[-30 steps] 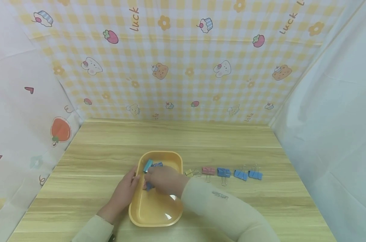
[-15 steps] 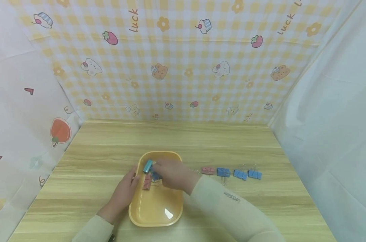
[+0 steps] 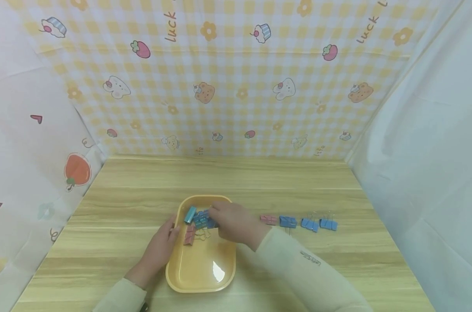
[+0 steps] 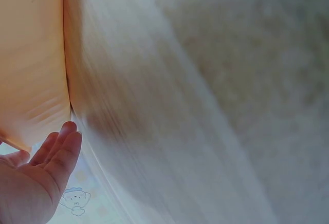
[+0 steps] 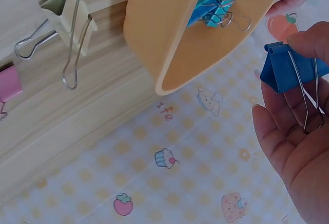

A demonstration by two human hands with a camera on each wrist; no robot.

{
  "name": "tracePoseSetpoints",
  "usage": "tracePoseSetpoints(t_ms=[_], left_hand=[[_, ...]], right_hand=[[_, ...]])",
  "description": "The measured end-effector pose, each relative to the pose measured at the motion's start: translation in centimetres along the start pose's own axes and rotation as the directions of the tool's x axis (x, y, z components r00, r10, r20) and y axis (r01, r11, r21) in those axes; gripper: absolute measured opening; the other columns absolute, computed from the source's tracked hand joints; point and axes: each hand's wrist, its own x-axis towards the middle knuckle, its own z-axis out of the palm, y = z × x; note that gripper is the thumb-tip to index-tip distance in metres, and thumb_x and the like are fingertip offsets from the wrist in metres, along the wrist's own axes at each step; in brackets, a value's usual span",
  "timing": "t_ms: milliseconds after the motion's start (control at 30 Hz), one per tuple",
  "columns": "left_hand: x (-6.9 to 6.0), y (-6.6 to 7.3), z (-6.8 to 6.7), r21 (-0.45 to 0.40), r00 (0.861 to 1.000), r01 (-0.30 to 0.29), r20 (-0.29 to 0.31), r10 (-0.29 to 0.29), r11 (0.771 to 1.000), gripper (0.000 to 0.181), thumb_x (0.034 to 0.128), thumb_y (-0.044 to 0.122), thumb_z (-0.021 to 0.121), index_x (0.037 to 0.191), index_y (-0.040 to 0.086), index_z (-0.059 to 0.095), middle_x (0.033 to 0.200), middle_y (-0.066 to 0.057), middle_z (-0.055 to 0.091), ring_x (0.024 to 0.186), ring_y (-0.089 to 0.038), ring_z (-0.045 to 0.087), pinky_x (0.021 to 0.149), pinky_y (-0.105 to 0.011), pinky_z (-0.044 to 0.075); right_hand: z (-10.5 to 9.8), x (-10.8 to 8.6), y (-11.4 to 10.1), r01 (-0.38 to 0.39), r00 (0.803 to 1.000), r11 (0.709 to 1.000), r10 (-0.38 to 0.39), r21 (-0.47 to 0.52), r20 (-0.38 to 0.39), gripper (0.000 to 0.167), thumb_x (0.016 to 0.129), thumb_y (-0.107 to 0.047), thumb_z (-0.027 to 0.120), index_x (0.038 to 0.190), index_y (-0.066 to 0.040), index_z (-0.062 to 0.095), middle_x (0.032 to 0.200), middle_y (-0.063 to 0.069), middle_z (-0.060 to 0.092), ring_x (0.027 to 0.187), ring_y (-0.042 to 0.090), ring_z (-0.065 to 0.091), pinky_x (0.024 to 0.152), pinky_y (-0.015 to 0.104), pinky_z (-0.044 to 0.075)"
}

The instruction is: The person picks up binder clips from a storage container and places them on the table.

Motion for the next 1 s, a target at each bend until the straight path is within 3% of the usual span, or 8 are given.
tracePoseSetpoints(t_ms=[300, 733, 1000], left_hand=[[-0.1, 0.0, 0.0, -0.002, 1.0, -0.019, -0.004, 0.019, 1.0, 0.053, 0.105, 0.022, 0.041, 0.15, -0.002, 0.027, 0.141, -0.026, 0.045, 0.127, -0.039, 0.046, 0.104, -0.056, 0.038], [-0.1, -0.1, 0.1, 0.007, 1.0, -0.012, 0.003, 0.012, 1.0, 0.054, 0.1051, 0.024, 0.04, 0.15, -0.002, 0.026, 0.142, -0.027, 0.042, 0.13, -0.041, 0.043, 0.106, -0.057, 0.035], [0.0, -0.1, 0.0, 0.011, 1.0, -0.017, 0.001, 0.017, 1.0, 0.054, 0.1049, 0.023, 0.04, 0.15, -0.003, 0.027, 0.144, -0.028, 0.04, 0.133, -0.042, 0.038, 0.108, -0.057, 0.032]], right_hand=[[-0.3, -1.0, 0.4, -0.083, 0.995, 0.997, 0.083, -0.001, 0.057, 0.025, 0.076, -0.004, 0.07, 0.099, -0.011, 0.064, 0.093, -0.003, 0.055, 0.079, 0.012, 0.049, 0.07, 0.024, 0.051], [-0.1, -2.6, 1.4, -0.133, 0.991, 0.991, 0.132, 0.021, 0.022, 0.026, 0.075, -0.002, 0.07, 0.099, -0.01, 0.062, 0.091, -0.003, 0.053, 0.076, 0.012, 0.047, 0.065, 0.025, 0.048], [0.6, -3.9, 2.0, -0.173, 0.984, 0.985, 0.172, 0.025, 0.042, 0.027, 0.076, -0.005, 0.073, 0.101, -0.011, 0.065, 0.09, -0.005, 0.052, 0.077, 0.01, 0.046, 0.068, 0.025, 0.049]])
